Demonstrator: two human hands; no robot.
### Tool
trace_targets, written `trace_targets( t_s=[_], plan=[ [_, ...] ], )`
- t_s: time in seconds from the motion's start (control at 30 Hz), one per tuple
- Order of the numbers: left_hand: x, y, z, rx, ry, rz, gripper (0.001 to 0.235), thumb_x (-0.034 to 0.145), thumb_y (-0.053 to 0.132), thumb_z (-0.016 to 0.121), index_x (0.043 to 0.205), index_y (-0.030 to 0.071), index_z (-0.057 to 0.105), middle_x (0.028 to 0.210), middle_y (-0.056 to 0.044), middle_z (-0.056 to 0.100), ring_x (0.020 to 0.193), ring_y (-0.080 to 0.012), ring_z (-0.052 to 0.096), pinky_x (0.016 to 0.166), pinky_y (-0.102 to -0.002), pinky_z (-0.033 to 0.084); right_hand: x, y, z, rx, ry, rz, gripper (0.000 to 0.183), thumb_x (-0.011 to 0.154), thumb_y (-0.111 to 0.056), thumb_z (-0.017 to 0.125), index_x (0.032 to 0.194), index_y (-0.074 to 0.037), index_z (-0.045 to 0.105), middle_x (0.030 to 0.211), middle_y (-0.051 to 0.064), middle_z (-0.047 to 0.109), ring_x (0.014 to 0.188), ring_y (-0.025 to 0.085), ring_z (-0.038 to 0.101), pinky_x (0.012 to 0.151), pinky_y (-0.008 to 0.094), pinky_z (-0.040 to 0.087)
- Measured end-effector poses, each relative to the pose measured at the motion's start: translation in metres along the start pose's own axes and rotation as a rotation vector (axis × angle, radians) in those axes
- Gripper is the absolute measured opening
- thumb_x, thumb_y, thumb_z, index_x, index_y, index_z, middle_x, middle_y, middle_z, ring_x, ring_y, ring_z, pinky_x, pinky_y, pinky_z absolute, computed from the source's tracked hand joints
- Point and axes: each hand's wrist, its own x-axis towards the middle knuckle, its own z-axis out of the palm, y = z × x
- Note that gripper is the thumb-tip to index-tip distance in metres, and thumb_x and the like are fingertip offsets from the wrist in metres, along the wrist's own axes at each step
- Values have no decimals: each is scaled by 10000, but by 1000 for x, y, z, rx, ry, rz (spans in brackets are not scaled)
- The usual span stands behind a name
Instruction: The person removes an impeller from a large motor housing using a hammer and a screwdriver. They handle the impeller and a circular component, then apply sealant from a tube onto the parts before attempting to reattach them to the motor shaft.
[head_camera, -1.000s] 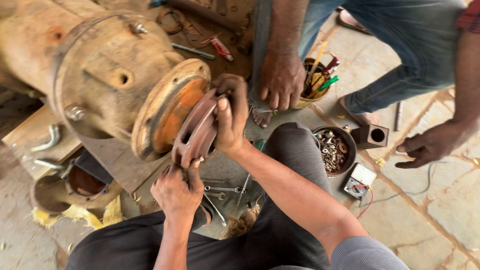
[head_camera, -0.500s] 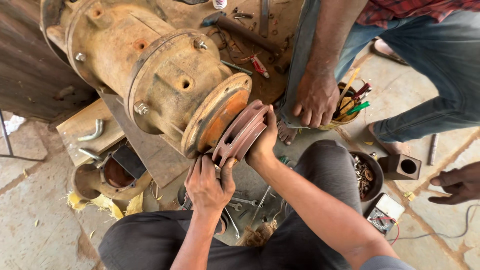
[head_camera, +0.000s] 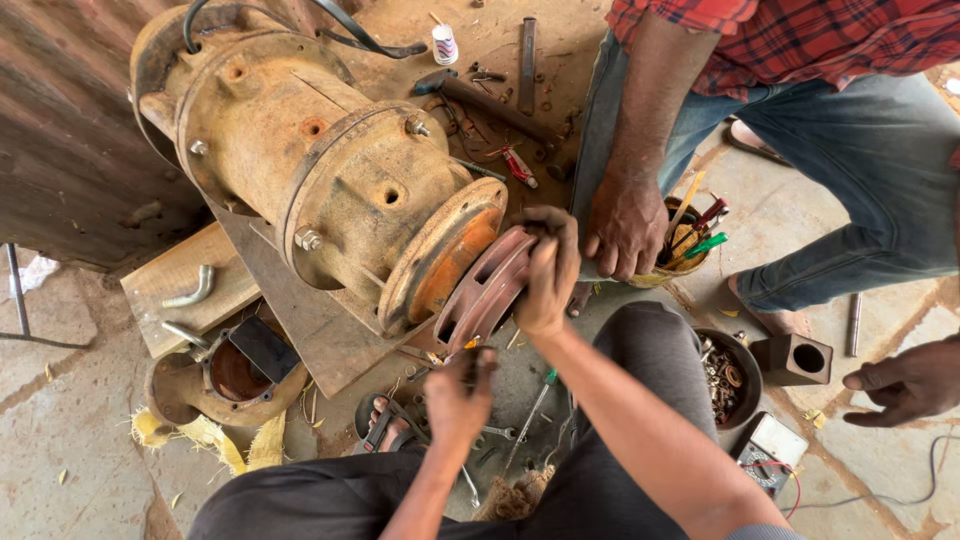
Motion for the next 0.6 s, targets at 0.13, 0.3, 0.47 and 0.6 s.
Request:
trace_targets(
  t_s=[0.13,0.3,0.47,0.6],
  plan=[
    [1,-4,-23,-131,220,55,220,901,202,667,864,13,772,676,-133,753,527,-249,689,539,-394,519,-20,9,19,803,306,1102,596,947,-554,453,1367,-143,553,1318,102,629,1199,288,586,1005,432,483],
    [7,-13,-12,-15,175,35,293,882,295,750,860,3,763,688,-175,734,560,-293,723,578,-418,551,-20,29,9,840,226,1041,598,950,-548,462,1358,-122,566,1328,107,621,1238,304,578,1052,449,471],
    [2,-9,-2,47,73,190,244,893,320,720,947,96,798,837,-144,764,681,-319,753,680,-425,604,20,14,-16,-121,-208,-127,507,1029,-550,473,1244,-103,574,1172,77,610,1091,258,567,968,415,466],
    [-7,-2,-6,172,-168,123,242,894,358,703,965,153,812,834,-136,766,779,-339,736,765,-442,595,17,-29,-17,-487,-524,-644,516,1017,-567,453,1235,-125,604,1149,62,632,1050,238,584,954,415,472]
  ],
)
